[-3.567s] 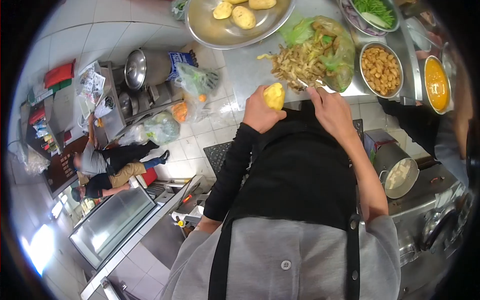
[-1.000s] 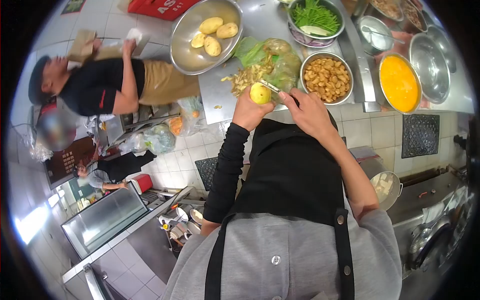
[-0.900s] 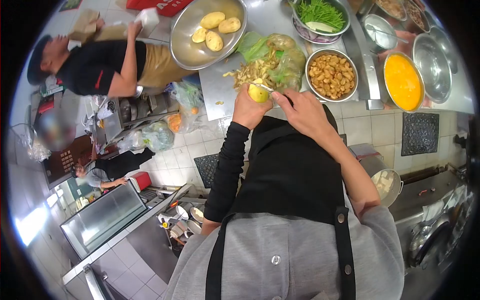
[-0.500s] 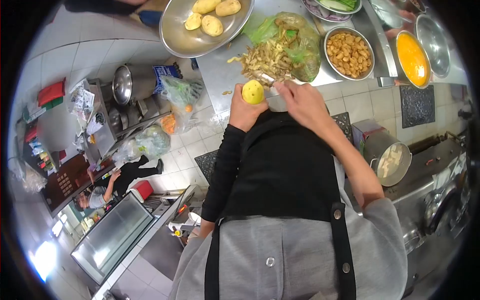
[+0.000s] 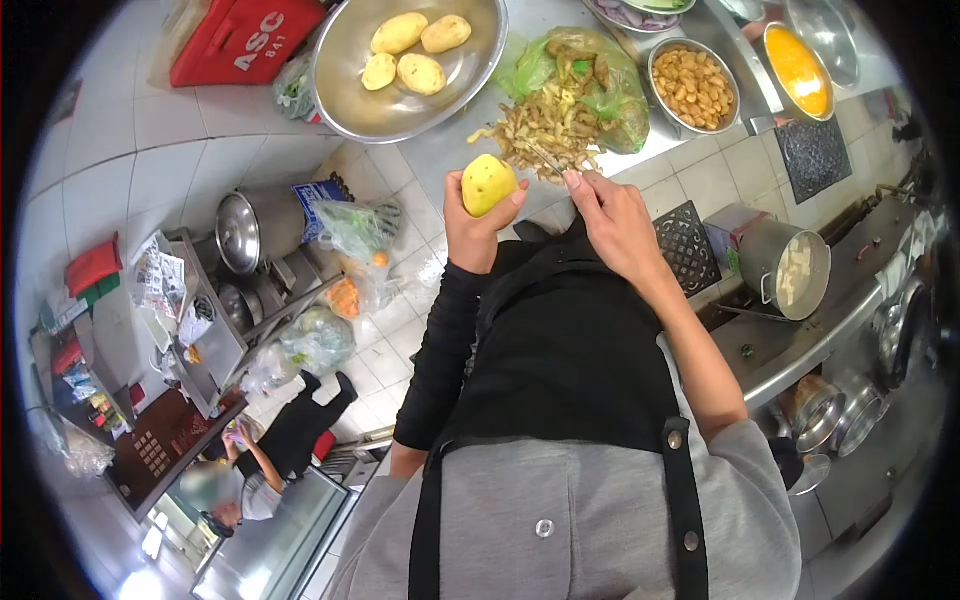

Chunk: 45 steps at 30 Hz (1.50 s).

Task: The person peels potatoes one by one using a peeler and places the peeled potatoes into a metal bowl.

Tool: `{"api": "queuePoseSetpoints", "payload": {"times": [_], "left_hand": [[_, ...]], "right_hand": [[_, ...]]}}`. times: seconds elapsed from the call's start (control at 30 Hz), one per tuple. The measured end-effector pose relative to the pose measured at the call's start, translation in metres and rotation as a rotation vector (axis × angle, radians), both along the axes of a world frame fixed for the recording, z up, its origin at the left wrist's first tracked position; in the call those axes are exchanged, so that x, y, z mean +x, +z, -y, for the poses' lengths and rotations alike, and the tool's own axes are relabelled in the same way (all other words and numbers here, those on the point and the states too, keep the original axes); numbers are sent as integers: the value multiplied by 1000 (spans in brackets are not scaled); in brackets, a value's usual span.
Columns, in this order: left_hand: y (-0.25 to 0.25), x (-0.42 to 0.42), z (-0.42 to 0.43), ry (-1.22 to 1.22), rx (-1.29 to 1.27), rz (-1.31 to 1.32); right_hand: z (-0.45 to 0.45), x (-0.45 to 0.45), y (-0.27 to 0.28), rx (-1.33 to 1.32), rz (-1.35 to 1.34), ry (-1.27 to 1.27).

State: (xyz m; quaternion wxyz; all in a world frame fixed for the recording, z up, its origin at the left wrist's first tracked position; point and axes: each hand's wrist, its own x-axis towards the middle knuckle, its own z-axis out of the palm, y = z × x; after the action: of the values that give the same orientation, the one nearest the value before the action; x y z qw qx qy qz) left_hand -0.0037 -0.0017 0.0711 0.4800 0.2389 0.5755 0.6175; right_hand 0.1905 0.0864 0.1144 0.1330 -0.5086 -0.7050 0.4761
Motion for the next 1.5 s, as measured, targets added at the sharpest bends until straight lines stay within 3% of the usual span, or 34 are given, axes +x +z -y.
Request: {"api": "queuePoseSetpoints", "payload": {"times": [0.03, 0.1, 0.2, 0.33, 0.43, 0.47, 0.57, 0.7, 0.8, 0.9, 0.93, 1.0, 1.1, 1.2, 1.27, 1.33, 1.37, 1.4, 1.47, 1.5], "left_hand": [[9, -4, -5, -5, -1, 232], [8, -17, -7, -84, -37, 296], [18, -23, -7, -146, -23, 318], [20, -25, -1, -113, -73, 360], [15, -20, 2, -170, -154, 117], [2, -21, 3, -164, -222, -113], [14, -15, -9, -199, -477, -430], [5, -13, -15, -240, -492, -640], [-4, -20, -17, -298, -556, -632], [2, -20, -8, -304, -426, -544], [1, -21, -8, -285, -401, -503], [3, -21, -8, -258, -349, -419], [-7, -16, -7, -96, -306, 36], [-15, -18, -9, -62, -362, -24], [-21, -28, -8, -155, -448, -270], [-22, -26, -9, -209, -523, -370], [-18, -21, -13, -217, -553, -349], [-14, -17, -16, -226, -586, -329], [-13, -14, -17, -267, -569, -333], [-15, -14, -18, -293, -517, -357]], "right_hand": [[0, -1, -9, -21, -32, -40], [-5, -3, -23, -69, -96, -110], [-21, -2, -21, -149, -59, 0], [-27, -19, -22, 92, -187, 146], [-35, -31, -19, 8, -49, 290], [-36, -32, -27, 81, -102, 274], [-42, -30, -15, 174, -57, 341], [-43, -29, -11, 266, 41, 431], [-54, -28, -63, 319, 220, 374], [-69, -6, -101, 323, 324, 269], [-72, -5, -76, 99, 361, 308], [-60, -4, -59, 58, 249, 258], [-59, -6, -40, -19, 110, 203], [-56, -10, -30, -68, -2, 174], [-61, -17, -5, -108, -97, 230], [-64, -32, 61, 56, -332, 599], [-59, -46, 96, -89, -330, 739], [-49, -55, 122, 449, -598, 925], [-37, -76, 188, 28, -854, 1053], [-26, -79, 215, 289, -880, 1119]]}}
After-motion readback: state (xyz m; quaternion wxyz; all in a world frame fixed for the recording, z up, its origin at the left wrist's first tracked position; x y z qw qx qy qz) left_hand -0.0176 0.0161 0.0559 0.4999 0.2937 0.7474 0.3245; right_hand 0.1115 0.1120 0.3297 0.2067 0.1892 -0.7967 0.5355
